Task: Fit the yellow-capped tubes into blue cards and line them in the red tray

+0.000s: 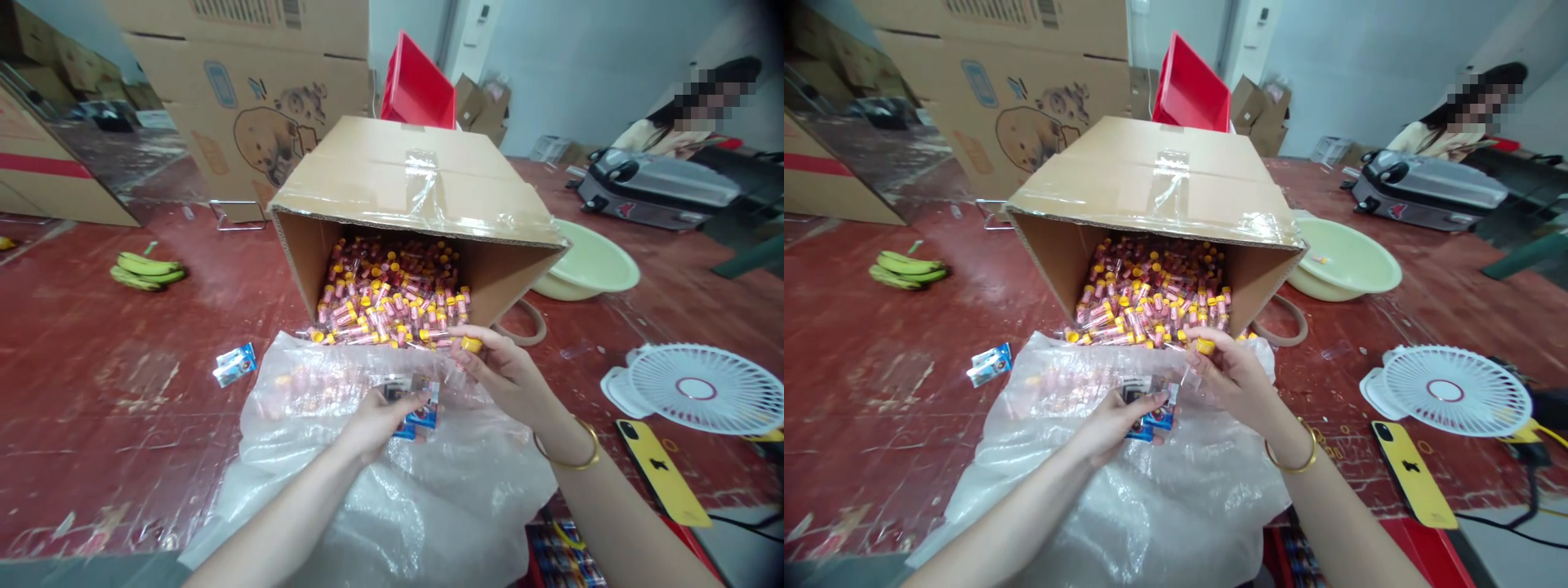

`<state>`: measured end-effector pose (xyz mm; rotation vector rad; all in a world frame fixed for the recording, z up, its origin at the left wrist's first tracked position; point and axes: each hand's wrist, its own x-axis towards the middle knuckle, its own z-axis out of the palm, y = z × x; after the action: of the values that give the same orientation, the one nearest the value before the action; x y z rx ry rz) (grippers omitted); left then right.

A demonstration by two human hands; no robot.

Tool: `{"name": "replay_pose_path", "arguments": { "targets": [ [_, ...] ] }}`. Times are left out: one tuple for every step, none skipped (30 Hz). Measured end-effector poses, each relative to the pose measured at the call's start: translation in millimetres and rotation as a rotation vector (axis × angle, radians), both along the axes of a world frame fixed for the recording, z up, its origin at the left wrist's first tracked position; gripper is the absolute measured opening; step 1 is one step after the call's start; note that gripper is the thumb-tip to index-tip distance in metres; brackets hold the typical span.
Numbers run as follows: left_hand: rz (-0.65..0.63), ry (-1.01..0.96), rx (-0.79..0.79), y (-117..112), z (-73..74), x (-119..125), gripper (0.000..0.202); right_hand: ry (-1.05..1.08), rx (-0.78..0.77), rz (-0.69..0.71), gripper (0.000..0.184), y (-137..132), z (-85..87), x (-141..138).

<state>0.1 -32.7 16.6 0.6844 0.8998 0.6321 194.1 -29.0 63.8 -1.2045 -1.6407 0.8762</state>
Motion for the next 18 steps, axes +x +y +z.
{"name": "replay_pose_path", "arguments": {
  "targets": [
    [0.0, 0.006, 0.021, -1, -0.8, 1, 0.041, 0.028, 0.019, 0.001, 0.027, -1, -1.3, -1],
    [0.006, 0.0, 0.051, -1, -1.7, 1, 0.04, 0.068, 0.038, 0.004, 0.027, -2, -2.2, -2],
    [0.017, -0.014, 0.083, -2, -2.8, 2, 0.04, 0.11, 0.058, 0.009, 0.027, -3, -2.5, -2],
    [0.027, -0.032, 0.116, -2, -3.8, 2, 0.04, 0.143, 0.08, 0.016, 0.027, -5, -2.0, -3],
    [0.035, -0.048, 0.146, -2, -4.8, 3, 0.04, 0.154, 0.102, 0.025, 0.027, -6, -0.9, -3],
    [0.042, -0.054, 0.169, -3, -5.6, 3, 0.04, 0.139, 0.124, 0.031, 0.026, -7, 0.8, -3],
    [0.044, -0.049, 0.184, -3, -6.2, 3, 0.041, 0.1, 0.147, 0.034, 0.024, -8, 2.9, -3],
    [0.043, -0.033, 0.193, -3, -6.6, 3, 0.041, 0.049, 0.172, 0.033, 0.021, -9, 5.2, -3],
    [0.041, -0.013, 0.2, -3, -6.7, 3, 0.041, -0.008, 0.193, 0.032, 0.019, -10, 7.4, -3],
    [0.035, 0.007, 0.209, -2, -6.6, 3, 0.041, -0.066, 0.206, 0.031, 0.018, -10, 9.5, -4],
    [0.03, 0.027, 0.218, -2, -6.3, 3, 0.039, -0.12, 0.208, 0.028, 0.017, -11, 11.0, -4],
    [0.022, 0.048, 0.227, -3, -5.9, 3, 0.037, -0.164, 0.2, 0.03, 0.017, -11, 11.9, -5],
    [0.012, 0.063, 0.236, -3, -5.4, 3, 0.035, -0.197, 0.178, 0.039, 0.018, -10, 11.9, -5],
    [0.004, 0.071, 0.245, -3, -4.7, 3, 0.034, -0.214, 0.144, 0.056, 0.019, -8, 10.9, -6],
    [0.003, 0.069, 0.25, -4, -3.8, 3, 0.033, -0.204, 0.097, 0.075, 0.02, -6, 8.9, -7],
    [0.009, 0.056, 0.246, -5, -2.6, 3, 0.032, -0.158, 0.041, 0.094, 0.021, -4, 5.8, -8],
    [0.024, 0.029, 0.224, -6, -1.1, 4, 0.033, -0.08, -0.022, 0.109, 0.022, -2, 1.9, -9],
    [0.041, -0.01, 0.184, -7, 0.7, 4, 0.034, 0.017, -0.088, 0.115, 0.024, 0, -2.6, -10]
  ]
}}
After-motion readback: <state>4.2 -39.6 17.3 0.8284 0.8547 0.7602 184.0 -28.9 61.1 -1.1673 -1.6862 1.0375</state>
